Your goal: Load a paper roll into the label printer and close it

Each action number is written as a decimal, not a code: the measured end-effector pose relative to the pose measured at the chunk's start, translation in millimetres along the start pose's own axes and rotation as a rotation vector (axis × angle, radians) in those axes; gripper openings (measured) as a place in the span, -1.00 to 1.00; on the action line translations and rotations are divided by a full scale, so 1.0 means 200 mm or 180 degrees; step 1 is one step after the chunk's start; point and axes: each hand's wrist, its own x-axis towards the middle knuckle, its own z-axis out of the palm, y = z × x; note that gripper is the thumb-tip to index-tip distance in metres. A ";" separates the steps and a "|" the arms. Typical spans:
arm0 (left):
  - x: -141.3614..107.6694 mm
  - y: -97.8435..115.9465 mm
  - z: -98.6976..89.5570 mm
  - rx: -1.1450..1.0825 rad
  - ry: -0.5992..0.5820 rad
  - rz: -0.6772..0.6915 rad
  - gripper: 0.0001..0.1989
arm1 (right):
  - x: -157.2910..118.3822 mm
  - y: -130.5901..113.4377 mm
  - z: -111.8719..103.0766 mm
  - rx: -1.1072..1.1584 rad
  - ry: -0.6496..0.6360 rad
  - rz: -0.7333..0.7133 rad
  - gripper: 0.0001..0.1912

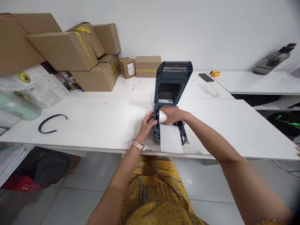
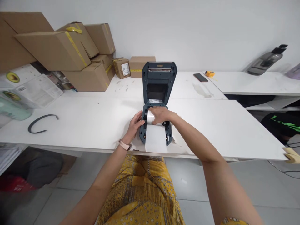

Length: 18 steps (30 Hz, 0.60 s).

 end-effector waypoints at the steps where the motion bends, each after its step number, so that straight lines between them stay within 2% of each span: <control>1: 0.00 0.00 0.00 -0.0029 0.0011 -0.0031 -0.18 | 0.00 0.01 0.00 0.0085 0.0007 -0.0068 -0.27; 4: 0.00 -0.01 0.00 -0.0102 0.0005 -0.0121 -0.11 | -0.02 0.04 -0.03 0.0499 0.0010 -0.0334 -0.28; 8: 0.00 -0.02 -0.01 -0.0136 -0.0009 -0.0125 -0.08 | -0.09 0.10 -0.13 0.1111 -0.0052 -0.0608 -0.25; 11: 0.01 -0.02 -0.01 -0.0061 0.0014 -0.0112 -0.08 | -0.20 0.20 -0.17 0.1622 0.0259 -0.0857 -0.13; 13: 0.01 -0.01 0.00 -0.0004 0.0044 -0.0112 -0.08 | -0.27 0.30 -0.16 0.2045 0.0740 -0.1044 0.02; 15: 0.01 -0.01 0.00 0.0035 0.0051 -0.0092 -0.09 | -0.32 0.43 -0.12 0.2535 0.1546 -0.1211 0.13; 17: 0.01 -0.01 0.00 0.0064 0.0036 -0.0059 -0.09 | -0.35 0.55 -0.07 0.2768 0.2570 -0.0993 0.05; 18: 0.01 -0.01 0.00 0.0074 0.0027 -0.0045 -0.09 | -0.34 0.61 -0.05 0.2732 0.2934 -0.0759 -0.03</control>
